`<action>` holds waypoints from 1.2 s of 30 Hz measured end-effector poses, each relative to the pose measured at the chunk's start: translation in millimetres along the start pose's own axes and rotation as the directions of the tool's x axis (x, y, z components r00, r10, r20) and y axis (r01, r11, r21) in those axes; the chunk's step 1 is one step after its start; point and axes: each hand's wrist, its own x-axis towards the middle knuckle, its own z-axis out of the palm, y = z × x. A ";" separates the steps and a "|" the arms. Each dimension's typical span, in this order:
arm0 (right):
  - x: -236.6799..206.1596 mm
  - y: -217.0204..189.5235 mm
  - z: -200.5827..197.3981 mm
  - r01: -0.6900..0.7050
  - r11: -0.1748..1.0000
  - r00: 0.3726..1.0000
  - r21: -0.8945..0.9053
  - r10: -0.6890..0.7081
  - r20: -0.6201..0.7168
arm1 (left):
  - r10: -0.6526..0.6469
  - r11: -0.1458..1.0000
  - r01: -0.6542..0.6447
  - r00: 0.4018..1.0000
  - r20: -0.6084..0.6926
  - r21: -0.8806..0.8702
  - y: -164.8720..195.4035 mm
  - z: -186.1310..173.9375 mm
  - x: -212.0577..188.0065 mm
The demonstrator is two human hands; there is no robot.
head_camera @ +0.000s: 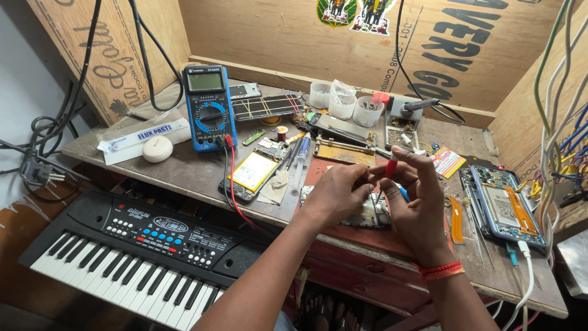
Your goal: The person works at a repair bench on a disassembled smartphone, prying at its internal components by hand and using a screwdriver on the board. They pick up small parts, reposition the phone frame, and continue working on the internals with the screwdriver.
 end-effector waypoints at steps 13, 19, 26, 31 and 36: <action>2.3 5.0 -1.6 -0.093 0.995 0.988 -0.043 0.087 -0.123 | -0.013 1.000 0.013 1.000 0.017 -0.028 1.1 -0.9 -0.7; 4.4 6.0 -2.6 -0.073 0.997 0.990 -0.031 0.069 -0.127 | -0.009 0.999 0.009 1.000 0.013 -0.032 -0.6 -0.7 -0.3; 3.2 6.1 -4.6 -0.044 0.999 0.990 -0.016 0.041 -0.135 | -0.008 0.999 0.008 1.000 0.008 -0.036 -0.2 -0.7 -0.4; 1.8 8.5 -7.2 -0.054 0.998 0.989 0.015 0.055 -0.140 | 0.004 1.000 -0.004 1.000 -0.008 -0.026 -0.2 -0.1 -0.8; 1.2 11.4 -8.2 -0.050 0.999 0.984 0.013 0.052 -0.172 | -0.001 1.000 0.000 1.000 -0.003 -0.027 -0.6 0.0 -1.3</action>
